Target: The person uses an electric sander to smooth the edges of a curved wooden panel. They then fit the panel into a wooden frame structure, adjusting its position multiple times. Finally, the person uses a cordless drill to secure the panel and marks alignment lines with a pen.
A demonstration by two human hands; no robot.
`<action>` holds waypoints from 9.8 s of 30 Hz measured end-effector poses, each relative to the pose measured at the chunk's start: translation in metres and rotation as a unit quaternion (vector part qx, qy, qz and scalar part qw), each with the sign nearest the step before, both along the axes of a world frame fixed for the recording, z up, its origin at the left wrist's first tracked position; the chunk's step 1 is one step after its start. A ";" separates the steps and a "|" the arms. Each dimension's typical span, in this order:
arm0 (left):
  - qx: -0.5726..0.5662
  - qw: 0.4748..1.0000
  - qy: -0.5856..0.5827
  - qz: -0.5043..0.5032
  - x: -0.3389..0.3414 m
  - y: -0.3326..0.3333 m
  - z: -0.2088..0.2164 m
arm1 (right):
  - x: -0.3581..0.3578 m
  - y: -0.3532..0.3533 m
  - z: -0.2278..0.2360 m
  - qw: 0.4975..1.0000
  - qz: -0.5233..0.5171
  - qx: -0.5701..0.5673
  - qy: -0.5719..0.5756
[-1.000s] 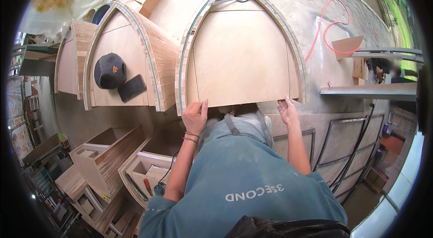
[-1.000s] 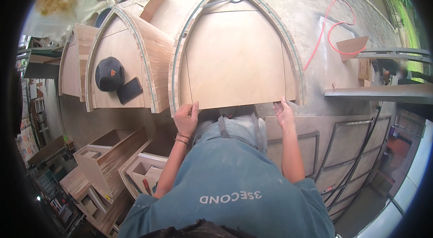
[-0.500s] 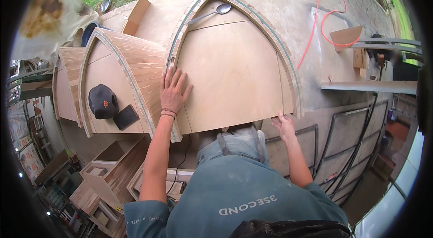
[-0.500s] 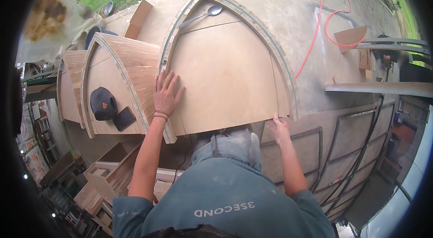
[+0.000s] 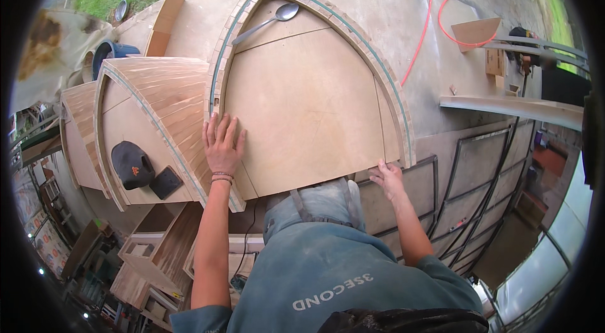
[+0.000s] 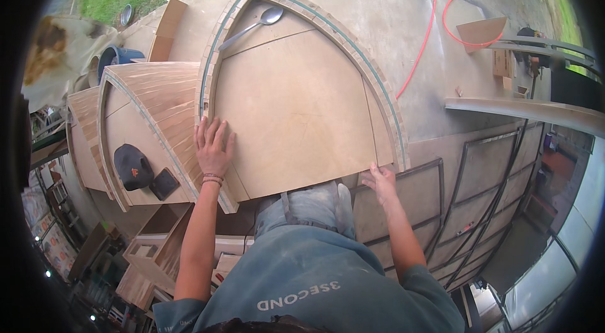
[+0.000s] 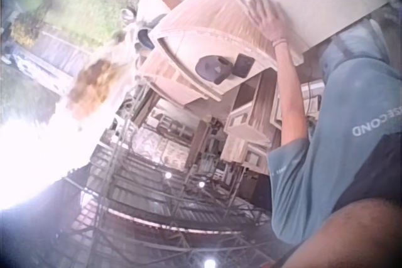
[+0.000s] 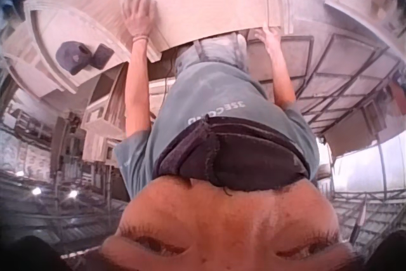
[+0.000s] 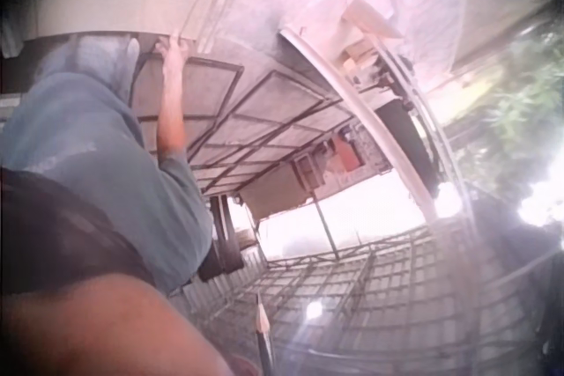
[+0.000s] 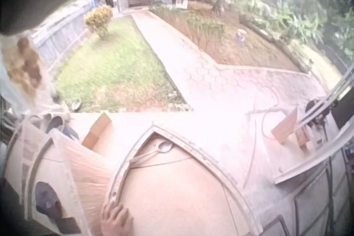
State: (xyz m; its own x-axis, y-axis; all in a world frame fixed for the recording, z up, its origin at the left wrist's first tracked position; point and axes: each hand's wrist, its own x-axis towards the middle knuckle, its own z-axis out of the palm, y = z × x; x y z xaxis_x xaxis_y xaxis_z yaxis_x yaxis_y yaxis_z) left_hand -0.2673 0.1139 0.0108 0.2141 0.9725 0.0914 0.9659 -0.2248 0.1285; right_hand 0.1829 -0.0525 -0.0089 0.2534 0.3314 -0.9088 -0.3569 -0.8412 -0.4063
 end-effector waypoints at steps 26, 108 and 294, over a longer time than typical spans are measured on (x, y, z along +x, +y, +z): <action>-0.026 0.999 0.019 -0.001 -0.001 0.006 -0.003 | -0.006 -0.005 -0.003 0.993 -0.087 0.021 0.078; 0.055 0.995 -0.088 -0.013 -0.013 -0.014 -0.009 | -0.004 -0.014 -0.022 0.982 -0.092 0.118 0.116; 0.123 0.985 -0.090 0.080 -0.017 -0.074 -0.015 | 0.023 0.073 0.029 0.388 0.640 0.428 -0.506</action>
